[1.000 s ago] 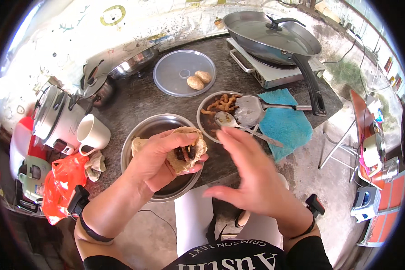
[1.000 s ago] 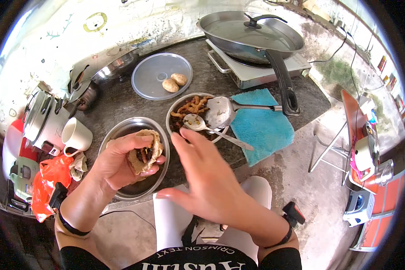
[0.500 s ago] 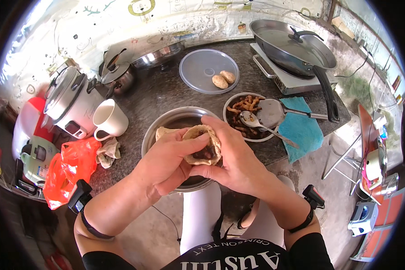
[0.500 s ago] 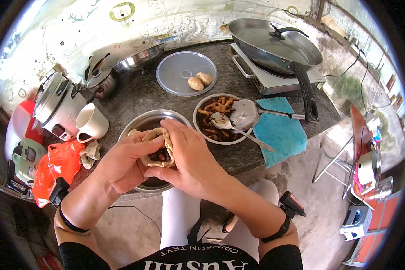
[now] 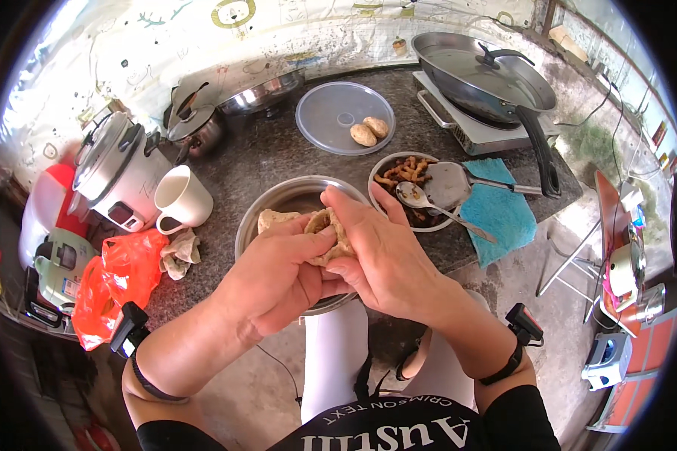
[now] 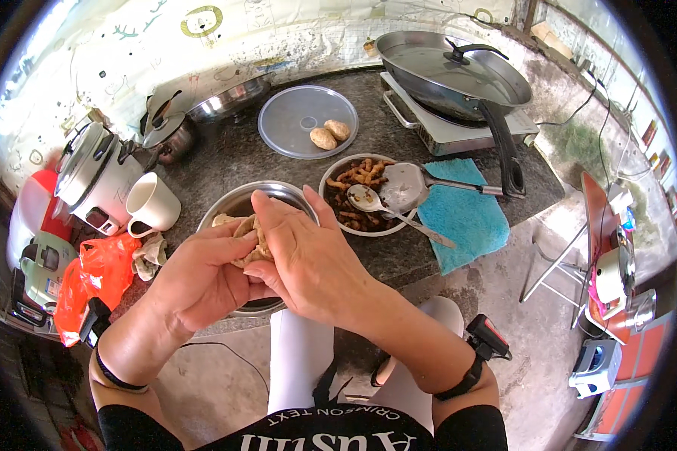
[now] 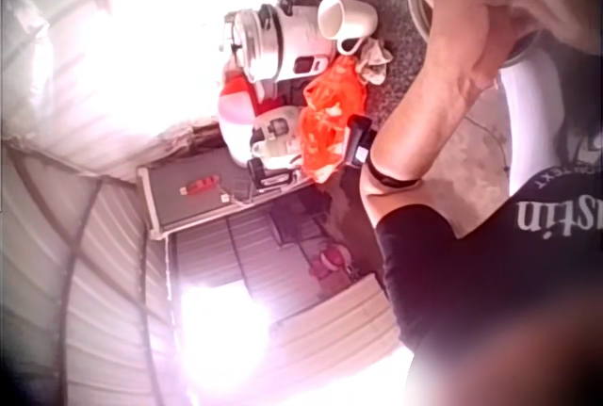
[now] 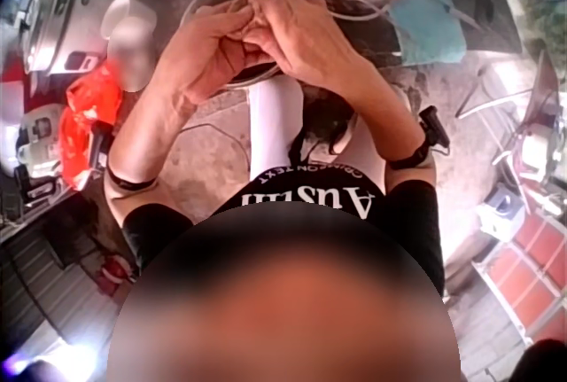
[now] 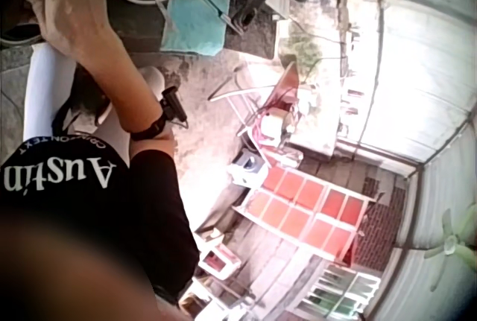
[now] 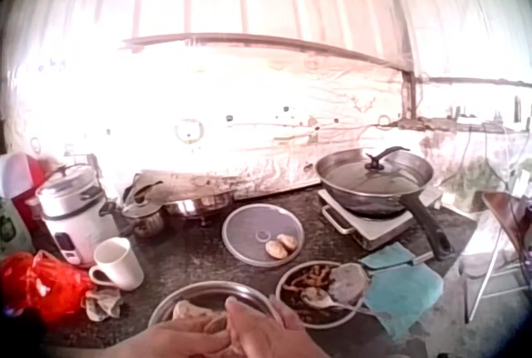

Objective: The person forms a flatbread into a cup shape, spoons cooked meat and sauce into it, and folds the edges to seal the filling. The process is repeated with a second flatbread.

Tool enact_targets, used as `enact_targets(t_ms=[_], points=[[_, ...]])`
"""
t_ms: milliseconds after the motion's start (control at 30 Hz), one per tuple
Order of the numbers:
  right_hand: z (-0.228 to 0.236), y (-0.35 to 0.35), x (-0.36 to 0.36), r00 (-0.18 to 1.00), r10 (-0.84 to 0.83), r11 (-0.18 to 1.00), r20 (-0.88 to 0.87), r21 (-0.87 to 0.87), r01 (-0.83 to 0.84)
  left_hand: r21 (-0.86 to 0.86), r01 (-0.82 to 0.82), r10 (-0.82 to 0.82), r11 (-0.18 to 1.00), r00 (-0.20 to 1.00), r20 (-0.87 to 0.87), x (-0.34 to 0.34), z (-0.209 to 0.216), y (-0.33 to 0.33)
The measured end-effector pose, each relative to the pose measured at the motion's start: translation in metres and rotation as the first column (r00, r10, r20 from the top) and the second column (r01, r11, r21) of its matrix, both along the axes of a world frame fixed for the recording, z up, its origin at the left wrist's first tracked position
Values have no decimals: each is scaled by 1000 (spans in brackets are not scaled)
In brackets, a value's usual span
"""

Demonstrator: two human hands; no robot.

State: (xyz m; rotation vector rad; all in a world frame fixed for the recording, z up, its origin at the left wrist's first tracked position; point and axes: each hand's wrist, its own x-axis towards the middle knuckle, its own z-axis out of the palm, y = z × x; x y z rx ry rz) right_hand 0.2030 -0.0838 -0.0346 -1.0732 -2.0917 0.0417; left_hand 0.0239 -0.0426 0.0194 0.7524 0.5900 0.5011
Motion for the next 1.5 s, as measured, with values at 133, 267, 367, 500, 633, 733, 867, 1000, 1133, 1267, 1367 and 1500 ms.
enact_targets(t_ms=[133, 267, 367, 500, 633, 733, 867, 1000, 1133, 1267, 1367, 1500], points=[[0, -2, 5, 993, -44, 998, 107, 46, 39, 13, -15, 16, 1000, 998, -56, 3, 1, -3], [0, -3, 3, 985, -2, 999, -173, 32, 8, 24, -41, 42, 999, 998, -36, 8, 4, -6], [0, -4, 1, 960, -13, 999, -281, -40, 2, 46, -48, 51, 998, 997, -51, 10, 7, -9], [-2, -4, 4, 976, 3, 989, -218, -143, -35, 61, -51, 58, 997, 993, -107, 9, 7, -11], [-6, -1, 1, 974, 41, 994, -221, -87, -62, 82, -30, 39, 996, 993, -114, 10, 3, -10], [-6, 0, -2, 976, 40, 998, -213, -35, -49, 84, -24, 35, 996, 991, -129, 11, 2, -9], [-3, -2, -1, 992, 40, 999, -121, -21, -43, 98, -11, 31, 995, 979, -200, 11, 4, -10], [-2, -2, 1, 996, 39, 999, -82, -17, -41, 19, -63, 65, 998, 992, -107, 9, 4, -10], [-3, 1, 1, 999, 38, 998, -10, 53, -37, -35, -112, 109, 993, 991, -82, 9, 1, -9], [-4, 3, -2, 988, 48, 998, -144, -40, -54, 11, -114, 114, 993, 992, -56, 8, 3, -5], [-3, 2, -7, 926, 19, 996, -376, -71, -49, 35, -48, 47, 998, 999, 23, 6, 7, -4], [-4, 5, -8, 971, -27, 995, -239, -96, 4, 117, -76, 96, 990, 981, -169, 4, 8, -2]])
